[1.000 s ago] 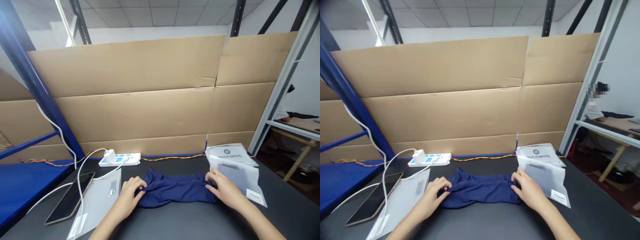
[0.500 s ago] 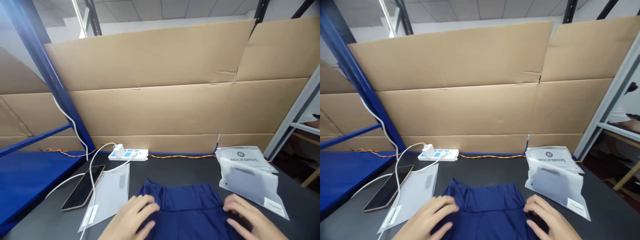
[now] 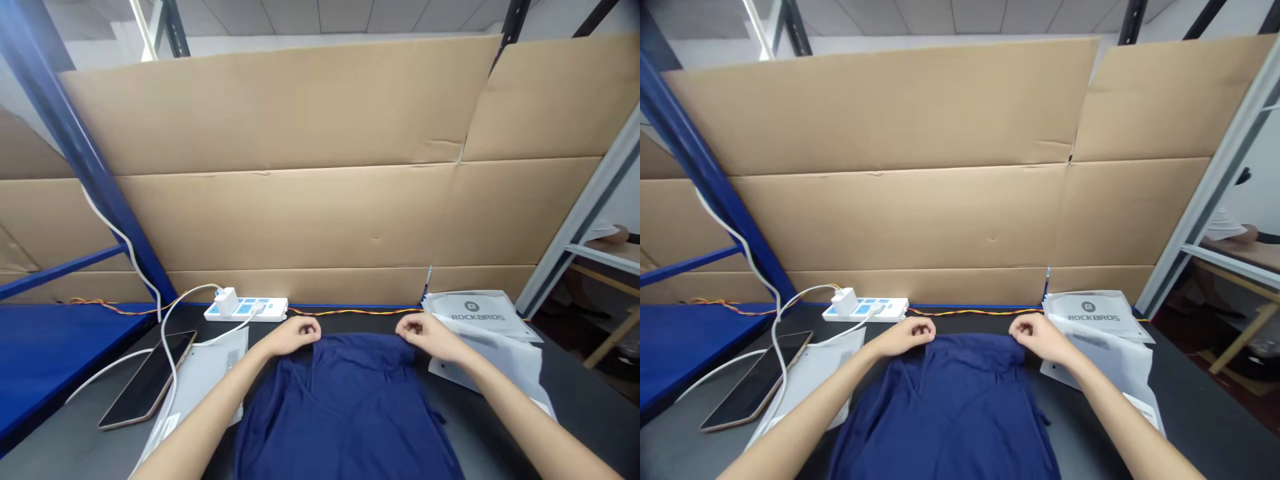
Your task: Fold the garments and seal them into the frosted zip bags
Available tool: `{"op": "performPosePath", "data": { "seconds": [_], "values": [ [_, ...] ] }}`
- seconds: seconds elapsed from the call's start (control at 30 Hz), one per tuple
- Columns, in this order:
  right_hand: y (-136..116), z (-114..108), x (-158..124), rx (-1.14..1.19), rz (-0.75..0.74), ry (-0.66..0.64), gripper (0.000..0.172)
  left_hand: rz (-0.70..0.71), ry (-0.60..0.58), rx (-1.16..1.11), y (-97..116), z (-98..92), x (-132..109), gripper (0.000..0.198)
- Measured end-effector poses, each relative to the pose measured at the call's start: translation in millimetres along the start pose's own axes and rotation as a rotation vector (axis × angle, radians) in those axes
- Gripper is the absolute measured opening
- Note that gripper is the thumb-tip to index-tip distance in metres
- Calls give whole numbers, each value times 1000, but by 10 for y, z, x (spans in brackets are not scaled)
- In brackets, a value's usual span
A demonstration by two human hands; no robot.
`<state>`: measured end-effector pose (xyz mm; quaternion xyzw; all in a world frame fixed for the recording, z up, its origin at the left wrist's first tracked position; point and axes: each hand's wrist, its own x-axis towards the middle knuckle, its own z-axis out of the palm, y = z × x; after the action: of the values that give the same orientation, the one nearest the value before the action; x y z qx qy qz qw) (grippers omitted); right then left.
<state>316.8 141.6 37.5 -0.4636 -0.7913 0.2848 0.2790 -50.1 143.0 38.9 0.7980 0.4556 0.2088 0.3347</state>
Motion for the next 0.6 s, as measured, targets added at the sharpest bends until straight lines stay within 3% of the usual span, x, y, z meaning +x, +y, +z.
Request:
{"op": "performPosePath", "data": {
  "seconds": [0.1, 0.2, 0.33, 0.6],
  "values": [
    [228, 115, 343, -39, 52, 134, 32, -22, 64, -31, -252, -58, 213, 35],
    [390, 308, 378, -107, 43, 234, 35, -36, 106, -67, -424, -41, 220, 38],
    [461, 442, 301, -154, -7, 212, 34, -37, 96, -116, -493, -17, 188, 33],
    [550, 439, 370, -218, -55, 129, 26, -60, 110, -176, -469, -25, 234, 32]
  ]
}}
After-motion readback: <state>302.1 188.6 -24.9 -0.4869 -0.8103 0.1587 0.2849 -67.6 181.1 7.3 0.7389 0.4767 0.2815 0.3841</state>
